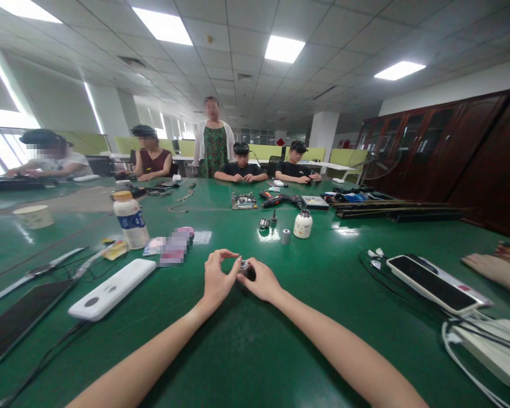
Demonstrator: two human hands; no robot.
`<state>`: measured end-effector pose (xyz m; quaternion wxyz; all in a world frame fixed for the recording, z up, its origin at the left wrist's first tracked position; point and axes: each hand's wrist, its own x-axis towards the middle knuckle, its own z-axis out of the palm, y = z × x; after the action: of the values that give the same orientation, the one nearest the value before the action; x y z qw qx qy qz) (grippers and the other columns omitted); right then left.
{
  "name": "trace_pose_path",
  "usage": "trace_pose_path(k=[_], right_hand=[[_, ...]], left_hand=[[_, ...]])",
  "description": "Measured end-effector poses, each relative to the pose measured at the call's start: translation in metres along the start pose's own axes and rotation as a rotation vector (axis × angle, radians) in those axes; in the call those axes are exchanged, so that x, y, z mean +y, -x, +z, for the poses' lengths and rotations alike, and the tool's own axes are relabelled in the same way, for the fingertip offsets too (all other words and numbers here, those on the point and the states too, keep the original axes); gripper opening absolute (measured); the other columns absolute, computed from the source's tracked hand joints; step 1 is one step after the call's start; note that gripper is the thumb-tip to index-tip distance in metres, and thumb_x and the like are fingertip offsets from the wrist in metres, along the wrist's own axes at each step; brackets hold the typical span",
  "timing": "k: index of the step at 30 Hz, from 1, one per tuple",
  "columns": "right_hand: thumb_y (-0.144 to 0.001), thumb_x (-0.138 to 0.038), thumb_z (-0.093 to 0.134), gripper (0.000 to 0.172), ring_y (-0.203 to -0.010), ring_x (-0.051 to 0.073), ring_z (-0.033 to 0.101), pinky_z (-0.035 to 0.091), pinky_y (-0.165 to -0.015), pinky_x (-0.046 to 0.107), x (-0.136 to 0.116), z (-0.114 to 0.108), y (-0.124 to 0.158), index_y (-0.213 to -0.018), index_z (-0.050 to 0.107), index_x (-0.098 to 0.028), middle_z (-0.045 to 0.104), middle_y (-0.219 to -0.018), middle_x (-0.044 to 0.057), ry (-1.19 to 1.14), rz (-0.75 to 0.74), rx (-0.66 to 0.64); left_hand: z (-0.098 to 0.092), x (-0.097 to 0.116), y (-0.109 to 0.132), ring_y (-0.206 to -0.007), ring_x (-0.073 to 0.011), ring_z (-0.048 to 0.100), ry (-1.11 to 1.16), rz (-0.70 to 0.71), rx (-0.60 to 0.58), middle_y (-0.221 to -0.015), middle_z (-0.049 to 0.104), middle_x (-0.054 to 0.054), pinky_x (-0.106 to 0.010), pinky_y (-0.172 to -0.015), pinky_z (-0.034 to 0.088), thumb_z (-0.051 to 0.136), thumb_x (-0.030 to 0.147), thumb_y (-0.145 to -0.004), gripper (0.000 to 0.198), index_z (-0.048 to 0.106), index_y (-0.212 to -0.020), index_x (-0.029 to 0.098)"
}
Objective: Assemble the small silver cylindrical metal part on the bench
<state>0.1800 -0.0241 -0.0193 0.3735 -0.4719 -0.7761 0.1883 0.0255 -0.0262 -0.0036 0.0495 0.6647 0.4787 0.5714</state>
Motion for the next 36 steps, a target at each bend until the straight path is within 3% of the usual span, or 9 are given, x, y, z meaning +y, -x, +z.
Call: trace_pose_path(k=[5,14,21,24,30,36], right_hand=[[-0.084,-0.03,0.068,0.02,-0.088,0.02,0.062,0.044,-0.077,0.03,0.004,0.003,-0.001,-0.098,0.055,-0.022,0.067,-0.091,0.003,0.01,-0.015,0.003],[-0.084,-0.037,0.069,0.025,-0.089,0.021,0.064,0.045,-0.079,0.031,0.0,0.002,0.001,-0.1,0.058,-0.022,0.068,-0.093,0.004,0.002,0.001,0.018],[-0.083,-0.038,0.07,0.026,-0.092,0.022,0.064,0.045,-0.081,0.032,-0.004,-0.001,0.001,-0.1,0.059,-0.022,0.069,-0.096,0.005,0.011,0.017,0.022],[-0.083,-0.037,0.07,0.026,-0.092,0.022,0.064,0.045,-0.081,0.032,-0.004,-0.001,0.001,-0.1,0.059,-0.022,0.069,-0.096,0.005,0.009,0.019,0.017],[-0.083,-0.036,0.07,0.025,-0.09,0.021,0.063,0.045,-0.079,0.031,-0.003,0.0,0.0,-0.1,0.058,-0.022,0.068,-0.094,0.004,0.006,0.015,0.014],[-0.083,-0.037,0.07,0.026,-0.087,0.021,0.062,0.045,-0.076,0.031,-0.001,0.001,0.0,-0.099,0.057,-0.022,0.067,-0.091,0.004,0.036,0.015,0.007]], left_hand=[[0.0,0.003,0.001,-0.098,-0.0255,0.067,-0.003,0.051,-0.134,-0.092,0.076,-0.003,-0.042,-0.092,0.044,0.062,0.031,-0.083,0.013,0.062,-0.095,0.024],[-0.001,-0.006,-0.01,-0.094,-0.0259,0.069,-0.001,-0.045,-0.023,-0.088,0.076,-0.004,-0.043,-0.091,0.045,0.064,0.035,-0.083,0.016,0.058,-0.092,0.024],[-0.012,-0.038,-0.017,-0.102,-0.0352,0.065,-0.28,-0.271,-0.243,-0.08,0.079,-0.002,-0.049,-0.084,0.046,0.071,0.027,-0.075,0.01,0.064,-0.082,0.027],[-0.012,-0.039,-0.017,-0.095,-0.0326,0.067,-0.227,-0.231,-0.249,-0.078,0.078,-0.002,-0.048,-0.083,0.048,0.071,0.026,-0.075,0.007,0.064,-0.078,0.026],[-0.001,-0.017,-0.013,-0.085,-0.022,0.071,0.114,-0.062,-0.019,-0.085,0.073,-0.004,-0.039,-0.084,0.054,0.066,0.037,-0.081,0.016,0.062,-0.087,0.022],[0.004,-0.004,-0.005,-0.084,-0.0214,0.071,0.212,-0.024,-0.117,-0.087,0.07,-0.004,-0.04,-0.083,0.056,0.068,0.035,-0.079,0.017,0.061,-0.088,0.022]])
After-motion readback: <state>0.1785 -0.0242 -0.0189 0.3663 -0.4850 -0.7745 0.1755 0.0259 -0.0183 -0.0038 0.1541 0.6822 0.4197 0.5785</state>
